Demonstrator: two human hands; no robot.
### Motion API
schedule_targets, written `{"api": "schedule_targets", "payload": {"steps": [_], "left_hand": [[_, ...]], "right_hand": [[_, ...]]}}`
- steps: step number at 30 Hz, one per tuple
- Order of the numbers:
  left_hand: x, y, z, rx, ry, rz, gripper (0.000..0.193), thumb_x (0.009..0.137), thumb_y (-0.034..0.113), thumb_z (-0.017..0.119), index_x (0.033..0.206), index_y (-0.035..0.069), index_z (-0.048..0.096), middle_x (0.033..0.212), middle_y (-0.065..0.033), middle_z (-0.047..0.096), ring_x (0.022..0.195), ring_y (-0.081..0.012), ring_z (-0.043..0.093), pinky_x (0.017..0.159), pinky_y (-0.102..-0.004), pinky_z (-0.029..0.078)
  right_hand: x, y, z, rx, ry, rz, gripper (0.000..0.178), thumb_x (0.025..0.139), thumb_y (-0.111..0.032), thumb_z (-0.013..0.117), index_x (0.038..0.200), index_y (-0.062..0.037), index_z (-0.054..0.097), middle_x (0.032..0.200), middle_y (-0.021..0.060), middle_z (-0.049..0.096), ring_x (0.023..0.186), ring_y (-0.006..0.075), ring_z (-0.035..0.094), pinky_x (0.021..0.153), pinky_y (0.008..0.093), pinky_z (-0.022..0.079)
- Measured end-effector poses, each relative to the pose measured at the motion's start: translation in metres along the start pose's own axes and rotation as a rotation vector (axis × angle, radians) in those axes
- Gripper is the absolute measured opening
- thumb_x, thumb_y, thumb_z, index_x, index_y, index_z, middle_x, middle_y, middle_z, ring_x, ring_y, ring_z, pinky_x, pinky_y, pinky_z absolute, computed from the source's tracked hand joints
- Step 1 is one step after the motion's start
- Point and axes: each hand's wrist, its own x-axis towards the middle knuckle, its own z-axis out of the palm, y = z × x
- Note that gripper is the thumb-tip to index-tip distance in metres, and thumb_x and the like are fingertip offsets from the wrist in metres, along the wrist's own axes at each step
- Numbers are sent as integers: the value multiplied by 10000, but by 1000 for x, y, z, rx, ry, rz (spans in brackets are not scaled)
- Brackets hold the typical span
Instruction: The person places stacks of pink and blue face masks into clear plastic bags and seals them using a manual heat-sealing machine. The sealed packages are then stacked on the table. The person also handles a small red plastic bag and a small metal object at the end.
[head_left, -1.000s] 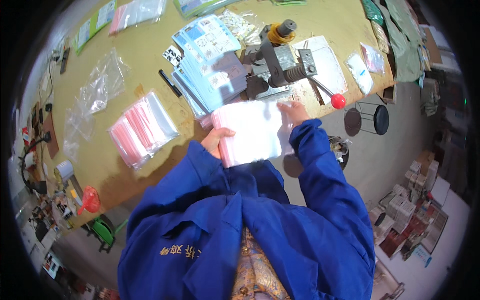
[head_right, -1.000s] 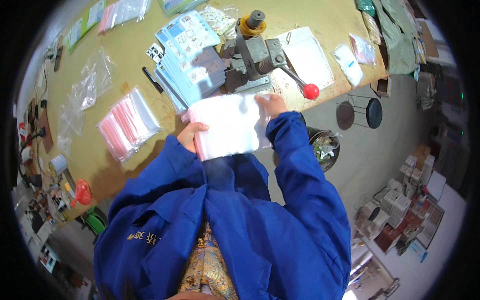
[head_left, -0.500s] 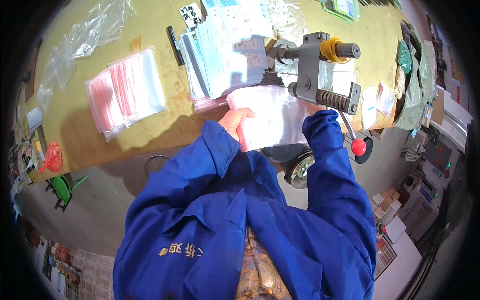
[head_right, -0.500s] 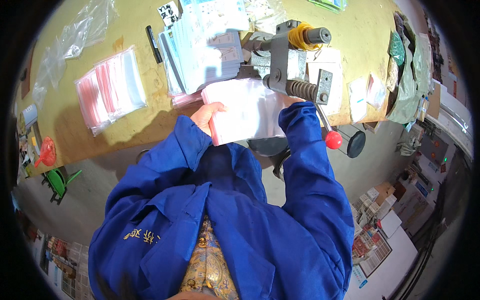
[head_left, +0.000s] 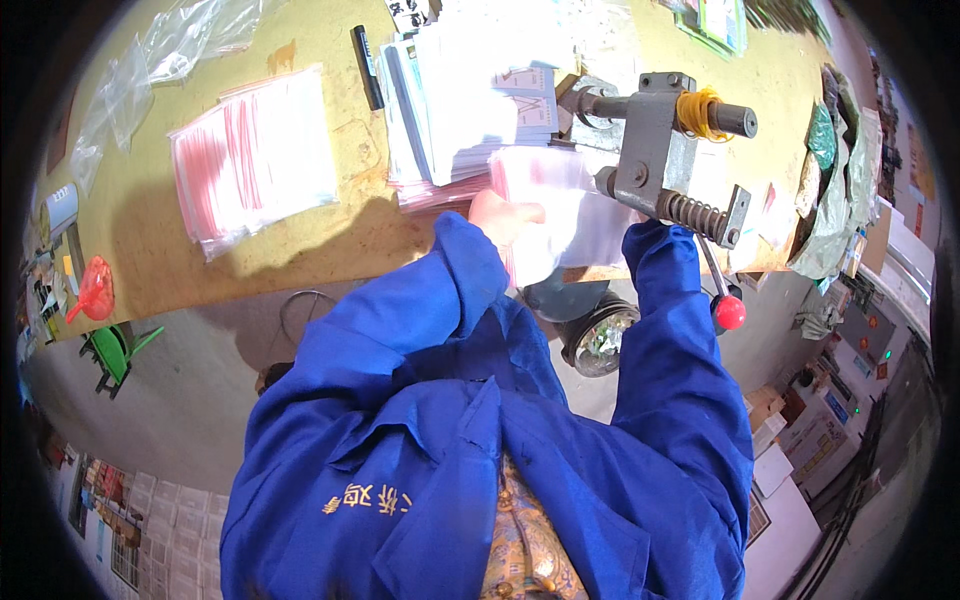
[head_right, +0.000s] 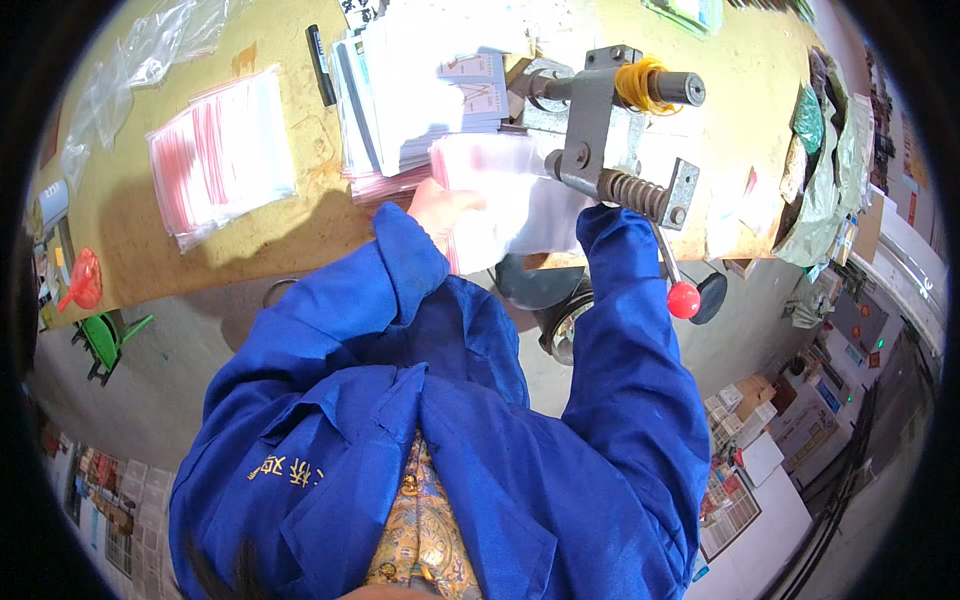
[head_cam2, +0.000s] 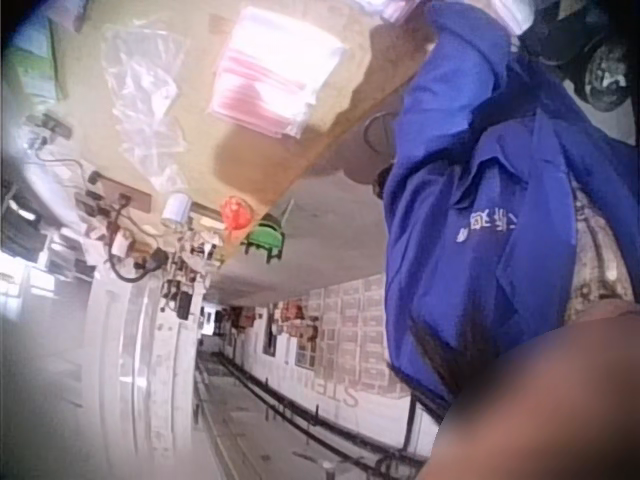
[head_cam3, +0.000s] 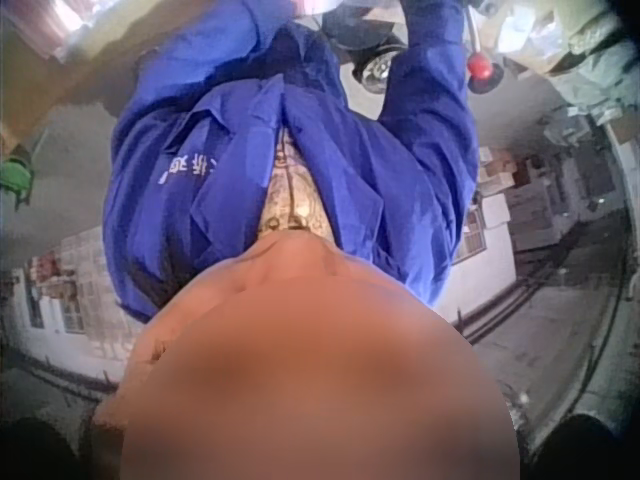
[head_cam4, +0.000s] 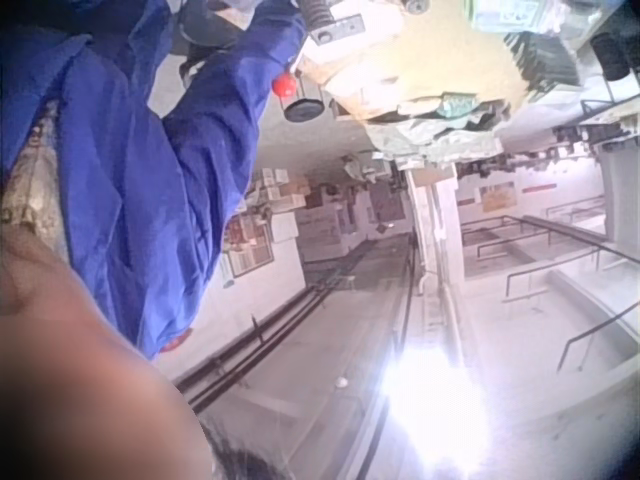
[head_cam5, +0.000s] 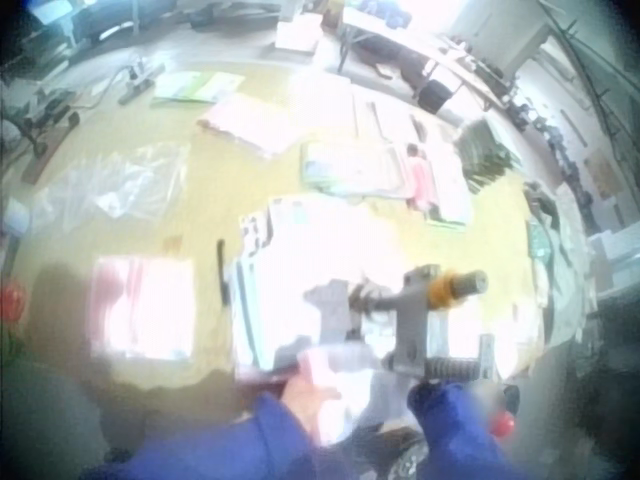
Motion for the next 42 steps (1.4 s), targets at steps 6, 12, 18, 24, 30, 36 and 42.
{"api": "schedule_targets", "payload": {"steps": [6, 12, 18, 24, 30, 36, 42], "left_hand": [[2, 5, -2, 434, 143, 251, 418, 681, 12, 713, 1093, -42, 661, 946, -127, 717, 859, -210, 696, 793, -319, 539], [-5, 2, -3, 444, 147, 426, 425, 680, 30, 729, 1094, -38, 660, 971, -130, 717, 890, -206, 689, 832, -327, 530], [15, 21, 4, 606, 41, 405, 416, 678, 48, 738, 1080, -33, 669, 958, -137, 713, 894, -219, 685, 829, -331, 531], [29, 46, -13, 634, 103, 331, 313, 645, 116, 768, 888, -69, 699, 802, -174, 707, 740, -257, 695, 713, -352, 545], [37, 54, -12, 644, 63, 276, 328, 664, 108, 764, 951, -39, 702, 850, -147, 707, 793, -231, 688, 744, -336, 533], [36, 47, -3, 963, 203, 294, 334, 670, 126, 775, 967, -8, 705, 870, -176, 707, 814, -271, 692, 779, -363, 530], [34, 49, -1, 884, 249, 337, 396, 665, 140, 796, 1019, 0, 686, 932, -179, 712, 888, -291, 693, 831, -384, 524]], "right_hand": [[-24, -8, -13, 134, -51, 117, 416, 902, -397, 666, 1175, -84, 643, 996, 29, 651, 876, 164, 605, 760, 334, 511], [-88, -22, -25, 604, -343, 553, 383, 918, -420, 647, 1116, -92, 650, 860, -20, 606, 779, 111, 570, 698, 290, 485], [-88, -26, -27, 861, -498, 631, 314, 874, -313, 723, 1061, -94, 597, 897, -5, 621, 777, 114, 608, 657, 289, 494], [-111, -46, -33, 1071, -380, 791, 384, 849, -130, 739, 1182, -88, 553, 1061, 69, 661, 848, 198, 671, 661, 305, 542], [-108, -37, -19, 1123, -488, 493, 235, 849, -74, 695, 1078, -47, 649, 971, 46, 696, 894, 175, 668, 814, 308, 529], [-84, 6, -12, 1145, -378, 579, 292, 761, -41, 710, 1047, 6, 674, 973, 76, 692, 862, 178, 652, 812, 308, 499], [-66, 17, 4, 787, -359, 318, 448, 811, -165, 763, 1206, 0, 632, 1221, 83, 635, 1091, 183, 595, 1020, 326, 406]]}}
